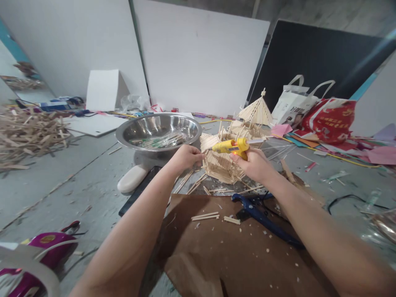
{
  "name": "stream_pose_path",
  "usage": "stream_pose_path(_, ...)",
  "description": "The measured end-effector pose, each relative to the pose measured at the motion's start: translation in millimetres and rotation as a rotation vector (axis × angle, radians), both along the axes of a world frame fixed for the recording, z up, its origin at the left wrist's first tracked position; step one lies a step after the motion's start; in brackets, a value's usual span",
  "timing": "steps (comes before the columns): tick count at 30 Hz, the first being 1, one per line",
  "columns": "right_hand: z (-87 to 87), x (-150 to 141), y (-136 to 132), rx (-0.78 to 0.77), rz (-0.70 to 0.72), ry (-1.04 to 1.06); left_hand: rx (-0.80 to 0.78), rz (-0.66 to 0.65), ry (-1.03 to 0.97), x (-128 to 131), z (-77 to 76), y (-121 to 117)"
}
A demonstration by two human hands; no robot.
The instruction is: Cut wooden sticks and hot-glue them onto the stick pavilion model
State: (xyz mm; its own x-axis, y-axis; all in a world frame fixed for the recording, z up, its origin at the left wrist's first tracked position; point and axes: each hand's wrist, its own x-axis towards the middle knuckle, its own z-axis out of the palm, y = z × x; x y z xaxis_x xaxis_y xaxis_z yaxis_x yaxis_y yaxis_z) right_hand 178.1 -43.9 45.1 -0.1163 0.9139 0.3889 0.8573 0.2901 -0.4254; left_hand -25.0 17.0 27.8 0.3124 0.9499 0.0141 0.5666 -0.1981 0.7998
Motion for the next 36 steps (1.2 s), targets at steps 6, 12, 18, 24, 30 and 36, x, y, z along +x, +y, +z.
stream_pose_path(6, 0.0, 0.3, 0.2, -0.001, 0.001, 0.003, -0.014, 0.002, -0.019, 1.6, 0.0, -0.6)
stream_pose_path(12, -1.0, 0.9, 0.5, 0.006, 0.024, 0.009, -0.023, 0.009, -0.019, 2.0, -0.6, -0.8)
stream_pose_path(18, -1.3, 1.5, 0.7, 0.008, 0.016, 0.002, -0.016, -0.004, -0.011, 2.0, -2.6, 2.3)
stream_pose_path(24, -0.5, 2.5, -0.5, 0.015, 0.01, 0.003, -0.016, 0.009, -0.035, -1.5, -1.8, 4.5)
stream_pose_path(30, -2.5, 2.6, -1.2, 0.032, 0.037, -0.017, -0.015, 0.027, -0.034, -3.6, -0.9, 5.5)
stream_pose_path(36, -2.5, 1.1, -4.3, 0.026, 0.047, -0.041, -0.025, 0.042, -0.047, -1.2, -1.8, 4.6)
